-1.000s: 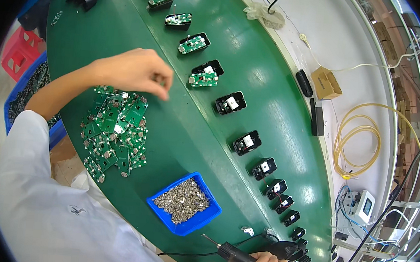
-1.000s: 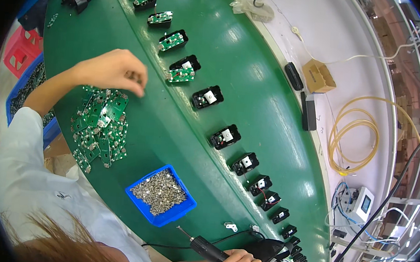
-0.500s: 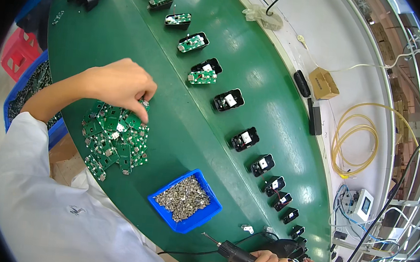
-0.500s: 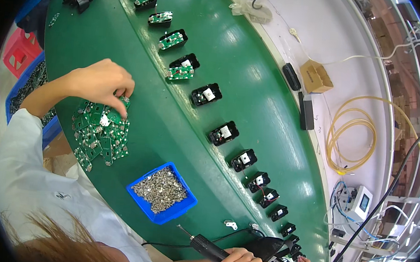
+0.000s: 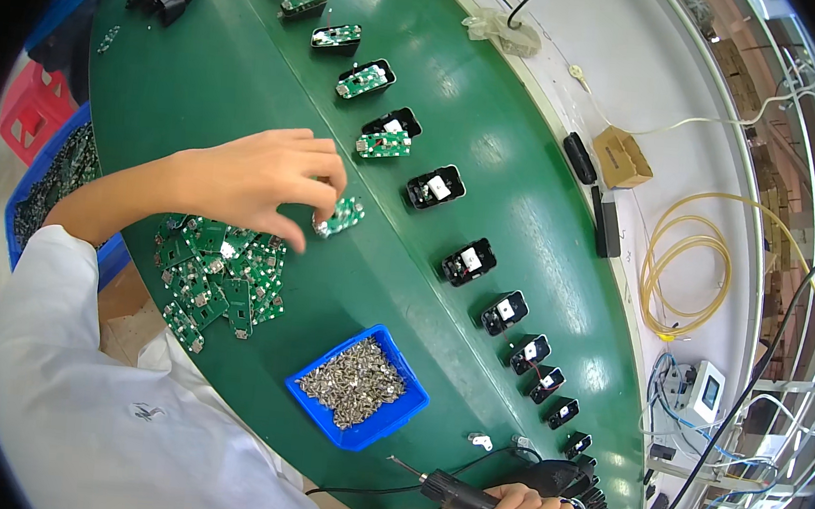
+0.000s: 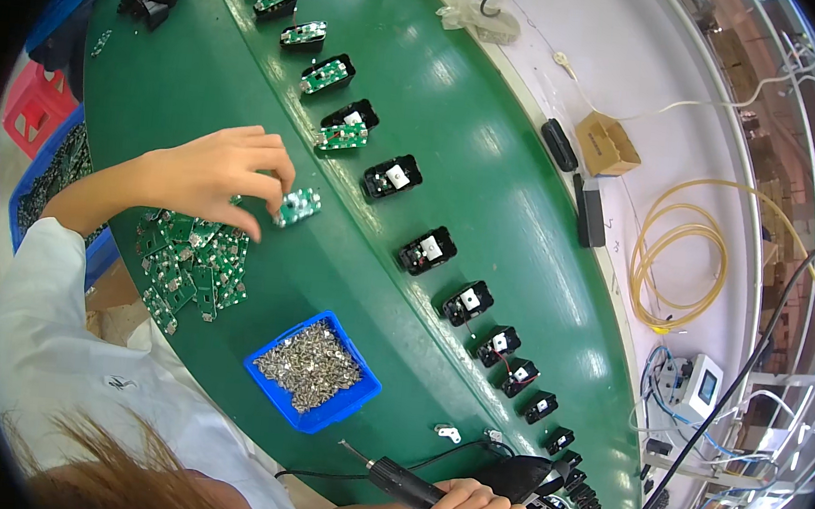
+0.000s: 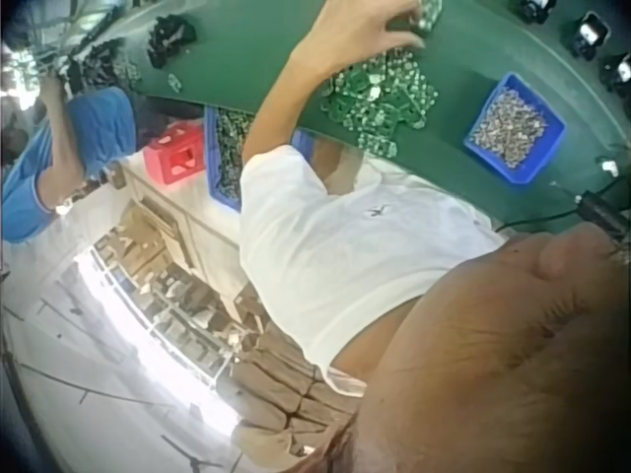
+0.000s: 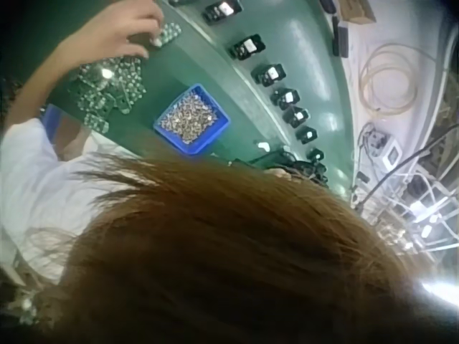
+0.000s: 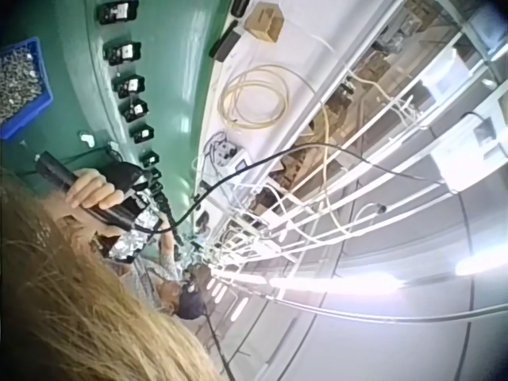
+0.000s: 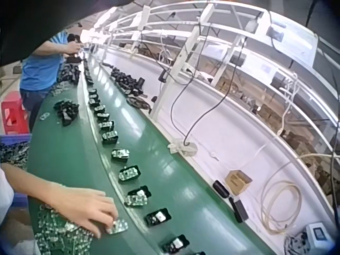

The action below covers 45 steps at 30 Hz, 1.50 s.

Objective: Assemble electronic components into plastic housings using an electric screwdriver.

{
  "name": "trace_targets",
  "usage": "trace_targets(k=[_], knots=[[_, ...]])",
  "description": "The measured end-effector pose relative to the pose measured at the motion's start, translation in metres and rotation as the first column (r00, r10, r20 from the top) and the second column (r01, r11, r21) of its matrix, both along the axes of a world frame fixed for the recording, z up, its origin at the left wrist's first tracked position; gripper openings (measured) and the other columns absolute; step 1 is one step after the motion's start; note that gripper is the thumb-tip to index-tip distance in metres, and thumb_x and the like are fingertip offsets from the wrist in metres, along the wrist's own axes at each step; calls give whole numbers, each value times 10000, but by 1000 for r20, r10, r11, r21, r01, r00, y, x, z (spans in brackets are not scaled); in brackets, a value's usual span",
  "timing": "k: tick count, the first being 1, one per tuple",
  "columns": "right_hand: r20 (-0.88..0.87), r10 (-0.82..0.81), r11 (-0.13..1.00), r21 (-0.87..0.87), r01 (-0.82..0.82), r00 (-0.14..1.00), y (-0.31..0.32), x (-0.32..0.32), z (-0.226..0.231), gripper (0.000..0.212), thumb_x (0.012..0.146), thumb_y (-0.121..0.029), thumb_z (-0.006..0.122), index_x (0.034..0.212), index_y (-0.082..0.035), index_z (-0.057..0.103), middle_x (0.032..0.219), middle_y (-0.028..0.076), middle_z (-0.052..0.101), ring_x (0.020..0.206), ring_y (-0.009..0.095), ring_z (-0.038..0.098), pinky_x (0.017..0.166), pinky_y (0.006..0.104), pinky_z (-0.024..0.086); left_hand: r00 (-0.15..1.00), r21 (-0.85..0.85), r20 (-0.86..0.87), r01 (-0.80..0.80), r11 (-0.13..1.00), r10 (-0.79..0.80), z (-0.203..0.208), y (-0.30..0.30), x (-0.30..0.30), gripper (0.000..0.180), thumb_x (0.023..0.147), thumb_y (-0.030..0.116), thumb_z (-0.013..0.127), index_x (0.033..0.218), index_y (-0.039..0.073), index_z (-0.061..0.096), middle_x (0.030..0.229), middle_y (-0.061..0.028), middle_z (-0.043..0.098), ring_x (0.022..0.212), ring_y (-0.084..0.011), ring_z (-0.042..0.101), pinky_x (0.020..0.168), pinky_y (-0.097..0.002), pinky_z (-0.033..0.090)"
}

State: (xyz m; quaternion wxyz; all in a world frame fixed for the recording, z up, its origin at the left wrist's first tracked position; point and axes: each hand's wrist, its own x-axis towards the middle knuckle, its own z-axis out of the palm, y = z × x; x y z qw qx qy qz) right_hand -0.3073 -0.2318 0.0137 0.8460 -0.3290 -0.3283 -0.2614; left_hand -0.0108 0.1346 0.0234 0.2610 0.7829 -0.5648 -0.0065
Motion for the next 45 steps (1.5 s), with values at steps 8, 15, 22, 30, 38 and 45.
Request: trace_targets(k=[8, 15, 22, 30, 38, 45], knots=[[14, -11, 999, -51, 12, 1000, 2, 5, 5, 141, 1007, -110, 343, 921, -2, 370, 743, 164, 486, 505, 282, 561, 404, 347, 546, 998, 224, -44, -38, 974, 49, -12, -16, 17, 633, 584, 299, 889, 1145, 118, 659, 1076, -62, 530, 1051, -263, 531, 900, -380, 451], [-9, -55, 998, 20, 56, 998, 4, -3, 2, 146, 1004, -119, 352, 913, -6, 367, 712, 161, 477, 487, 282, 552, 392, 346, 533, 988, 417, -91, 153, 896, -126, -5, -25, 46, 703, 568, 275, 894, 1232, 219, 670, 1106, -54, 504, 1090, -251, 520, 947, -384, 427], [-19, -6, 1000, 1, 6, 1000, -3, -2, -1, 133, 1004, -109, 351, 913, -12, 366, 719, 154, 481, 507, 275, 560, 409, 341, 537, 972, 371, -53, 232, 899, -229, -5, -34, 53, 653, 590, 252, 885, 1197, 193, 654, 1067, -56, 509, 1041, -261, 512, 905, -400, 451], [-25, -50, 999, -3, 50, 998, -4, -3, -1, 120, 1005, -95, 348, 924, -9, 371, 740, 151, 494, 517, 274, 566, 413, 345, 540, 959, -117, 283, 45, 992, -10, -3, -68, 60, 624, 623, 190, 856, 1181, 134, 583, 1081, -71, 514, 967, -274, 515, 843, -379, 465], [-30, -20, 1000, 11, 20, 999, 2, 2, 3, 142, 1004, -107, 367, 904, -6, 382, 717, 151, 491, 479, 275, 553, 369, 346, 520, 940, -46, 338, -23, 999, 37, -10, -71, 76, 653, 611, 196, 863, 1193, 155, 571, 1085, -57, 499, 980, -258, 502, 866, -379, 440], [-68, -136, 990, 24, 138, 988, 14, -6, 14, 169, 1007, -128, 374, 879, -18, 388, 667, 130, 473, 446, 256, 531, 350, 335, 499, 961, -22, 277, -16, 1000, 21, -23, -86, 74, 725, 623, 236, 879, 1257, 130, 543, 1168, -78, 500, 1026, -276, 499, 899, -391, 429]])
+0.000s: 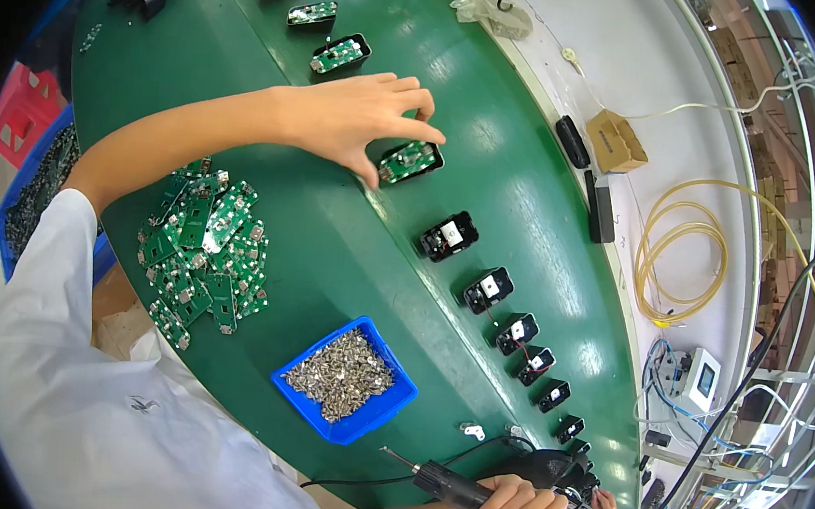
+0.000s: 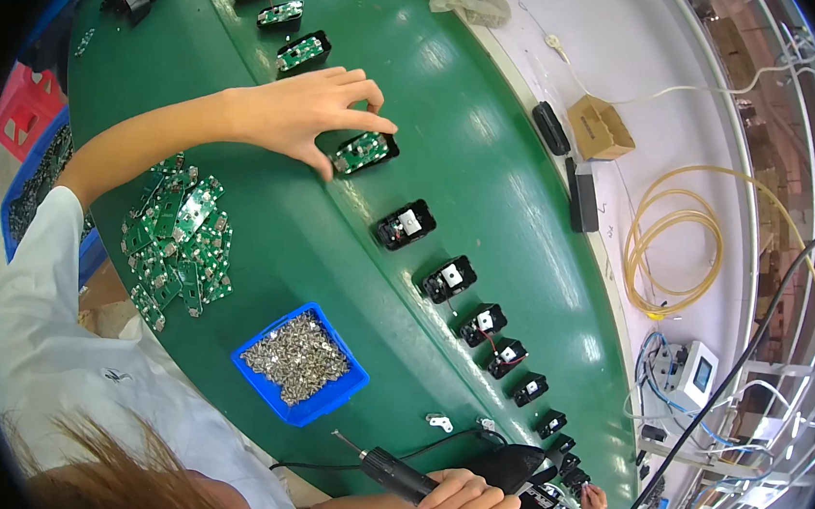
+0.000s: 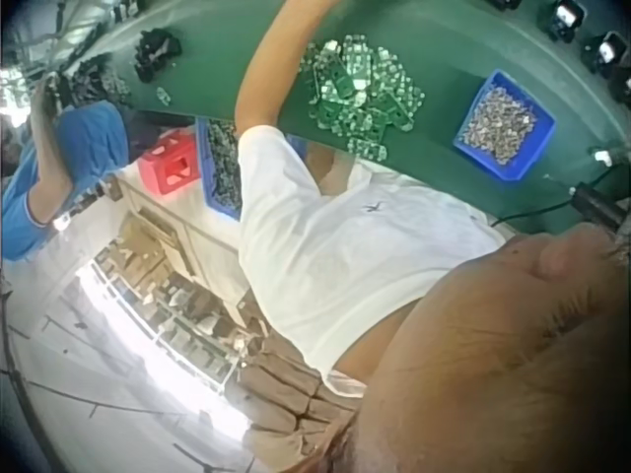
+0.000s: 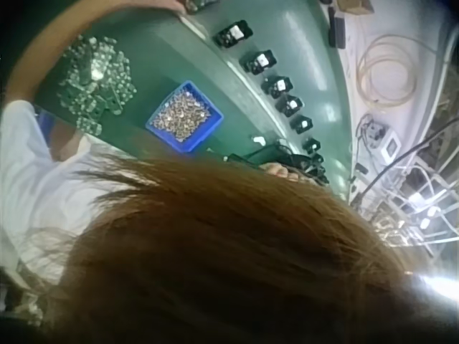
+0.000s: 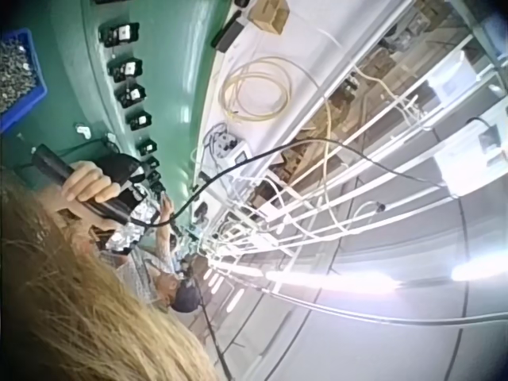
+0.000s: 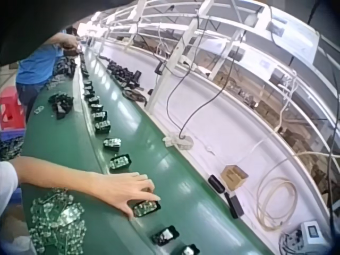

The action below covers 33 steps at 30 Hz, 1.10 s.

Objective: Assemble electronic components into plastic housings using an electric screwdriver.

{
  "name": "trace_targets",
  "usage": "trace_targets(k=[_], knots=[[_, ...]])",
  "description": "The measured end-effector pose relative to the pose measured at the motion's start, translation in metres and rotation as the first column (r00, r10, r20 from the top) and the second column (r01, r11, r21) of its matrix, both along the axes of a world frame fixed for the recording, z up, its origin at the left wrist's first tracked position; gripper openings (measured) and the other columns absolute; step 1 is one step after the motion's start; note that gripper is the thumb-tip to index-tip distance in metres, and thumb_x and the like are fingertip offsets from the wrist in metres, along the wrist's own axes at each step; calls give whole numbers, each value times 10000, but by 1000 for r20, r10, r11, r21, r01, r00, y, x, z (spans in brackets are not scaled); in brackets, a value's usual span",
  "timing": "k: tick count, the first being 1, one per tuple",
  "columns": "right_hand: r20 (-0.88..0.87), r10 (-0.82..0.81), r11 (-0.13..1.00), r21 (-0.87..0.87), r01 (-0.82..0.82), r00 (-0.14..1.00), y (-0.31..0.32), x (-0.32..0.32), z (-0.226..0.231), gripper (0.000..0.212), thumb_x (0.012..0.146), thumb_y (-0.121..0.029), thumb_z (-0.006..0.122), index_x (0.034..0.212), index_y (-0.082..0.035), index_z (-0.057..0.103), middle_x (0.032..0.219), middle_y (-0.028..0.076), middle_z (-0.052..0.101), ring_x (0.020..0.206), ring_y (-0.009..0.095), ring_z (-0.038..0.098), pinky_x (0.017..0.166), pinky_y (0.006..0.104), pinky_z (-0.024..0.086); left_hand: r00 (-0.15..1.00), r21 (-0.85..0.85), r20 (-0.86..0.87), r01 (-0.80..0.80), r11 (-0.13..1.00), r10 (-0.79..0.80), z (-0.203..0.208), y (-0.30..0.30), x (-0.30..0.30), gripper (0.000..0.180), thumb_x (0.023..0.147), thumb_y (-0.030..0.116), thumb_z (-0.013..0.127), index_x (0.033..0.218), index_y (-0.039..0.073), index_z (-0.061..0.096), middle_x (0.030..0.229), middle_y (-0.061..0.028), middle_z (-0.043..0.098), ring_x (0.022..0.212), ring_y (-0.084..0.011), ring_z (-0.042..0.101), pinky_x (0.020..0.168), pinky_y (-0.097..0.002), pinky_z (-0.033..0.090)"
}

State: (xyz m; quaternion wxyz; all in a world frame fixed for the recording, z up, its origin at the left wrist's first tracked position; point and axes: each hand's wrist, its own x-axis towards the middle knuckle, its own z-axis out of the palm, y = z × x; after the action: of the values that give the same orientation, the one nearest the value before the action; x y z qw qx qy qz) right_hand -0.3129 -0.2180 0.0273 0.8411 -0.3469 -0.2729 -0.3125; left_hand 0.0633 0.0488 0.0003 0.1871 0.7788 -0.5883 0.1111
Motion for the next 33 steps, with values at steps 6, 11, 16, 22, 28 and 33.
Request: trace_targets(k=[6, 11, 16, 22, 28, 33], knots=[[-125, -264, 953, 118, 278, 957, 35, 32, 29, 597, 933, -591, 508, 816, -10, 440, 568, 102, 476, 352, 194, 493, 292, 306, 471, 939, -143, -261, 193, 971, -225, 22, 23, -82, 521, 730, 254, 818, 1177, 71, 622, 1059, -79, 567, 926, -283, 543, 796, -397, 468], [-95, -321, 944, 51, 327, 942, 56, 45, 55, 567, 925, -570, 546, 801, -25, 447, 562, 66, 478, 325, 156, 491, 283, 286, 472, 773, -332, -476, 284, 899, -420, 24, 18, -159, 386, 743, 220, 819, 1053, 36, 682, 977, -75, 651, 799, -257, 587, 696, -358, 500], [-83, -258, 964, 40, 262, 963, 75, 47, 67, 555, 931, -554, 549, 800, -24, 450, 566, 73, 490, 326, 159, 500, 287, 293, 481, 716, -416, -548, 215, 883, -432, 19, 23, -196, 403, 730, 207, 840, 1052, 18, 687, 973, -86, 675, 811, -263, 615, 712, -343, 522], [-29, -218, 971, 97, 219, 976, 96, 40, 73, 554, 927, -550, 557, 783, -24, 462, 551, 81, 493, 326, 160, 498, 287, 303, 488, 514, -497, -721, 85, 864, -465, 13, 30, -230, 275, 815, 236, 778, 942, 1, 712, 879, -98, 702, 815, -255, 640, 724, -350, 525], [-57, -169, 981, 92, 173, 984, 108, 40, 76, 561, 926, -554, 560, 753, -31, 452, 530, 90, 491, 317, 175, 501, 282, 325, 495, 297, -447, -846, 62, 893, -444, 11, 39, -242, 173, 848, 171, 743, 922, 17, 718, 827, -89, 687, 770, -239, 638, 675, -341, 514], [-81, -120, 991, 45, 124, 989, 111, 45, 77, 574, 921, -565, 563, 739, -31, 454, 519, 108, 504, 325, 186, 522, 289, 337, 505, 719, -449, -509, 247, 858, -473, 17, 40, -237, 188, 876, 179, 691, 781, 35, 619, 715, -60, 569, 743, -224, 578, 709, -350, 470]])
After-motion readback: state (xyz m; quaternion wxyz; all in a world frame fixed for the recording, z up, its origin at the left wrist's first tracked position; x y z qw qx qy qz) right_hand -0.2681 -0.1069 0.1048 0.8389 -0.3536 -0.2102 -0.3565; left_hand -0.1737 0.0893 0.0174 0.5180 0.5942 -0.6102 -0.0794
